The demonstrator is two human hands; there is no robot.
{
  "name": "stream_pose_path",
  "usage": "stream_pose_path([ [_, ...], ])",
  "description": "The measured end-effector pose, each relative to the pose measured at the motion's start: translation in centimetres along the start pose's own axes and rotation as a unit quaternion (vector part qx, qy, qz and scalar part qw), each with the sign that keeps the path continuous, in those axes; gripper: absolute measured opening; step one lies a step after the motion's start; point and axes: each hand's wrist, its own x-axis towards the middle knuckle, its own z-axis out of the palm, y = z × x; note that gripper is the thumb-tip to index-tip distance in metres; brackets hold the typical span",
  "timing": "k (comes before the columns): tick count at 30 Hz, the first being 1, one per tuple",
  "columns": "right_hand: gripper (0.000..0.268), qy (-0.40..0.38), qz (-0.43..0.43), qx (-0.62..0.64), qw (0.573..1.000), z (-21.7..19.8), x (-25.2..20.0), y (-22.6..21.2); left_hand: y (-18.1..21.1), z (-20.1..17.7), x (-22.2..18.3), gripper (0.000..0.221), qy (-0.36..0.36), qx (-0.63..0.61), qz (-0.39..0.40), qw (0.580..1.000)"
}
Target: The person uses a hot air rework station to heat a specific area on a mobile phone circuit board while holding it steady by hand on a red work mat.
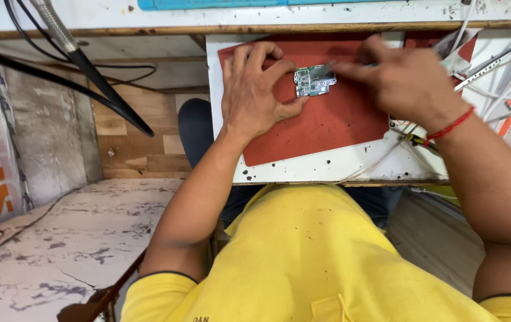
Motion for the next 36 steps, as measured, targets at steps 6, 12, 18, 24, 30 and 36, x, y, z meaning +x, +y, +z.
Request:
stream_pose_path([
  [6,0.06,0.057,-0.012,0.033,0.998,0.7,-0.6,1.6,0.0,0.0,0.1,0.051,0.006,0.001,0.002,1.0],
  [12,0.069,0.0,0.019,0.041,0.999,1.1,-0.7,0.7,-0.1,0.2,0.1,0.05,0.009,0.006,0.002,1.0],
  [18,0.07,0.007,0.009,0.016,1.0,1.0,-0.3,-1.8,0.1,0.0,0.1,0.052,0.012,0.002,0.0,1.0],
  [24,0.063,0.048,0.009,0.071,0.996,0.1,0.1,-2.9,0.1,0.0,0.1,0.053,0.014,0.004,-0.001,1.0],
  [30,0.066,0.036,0.03,0.089,0.995,-0.1,0.2,-3.6,0.1,0.1,0.1,0.052,0.002,-0.009,-0.012,1.0],
  [36,0.05,0.145,0.167,0.095,0.971,2.5,-2.6,-2.1,-0.4,0.5,0.0,0.05,0.011,-0.011,-0.003,1.0],
])
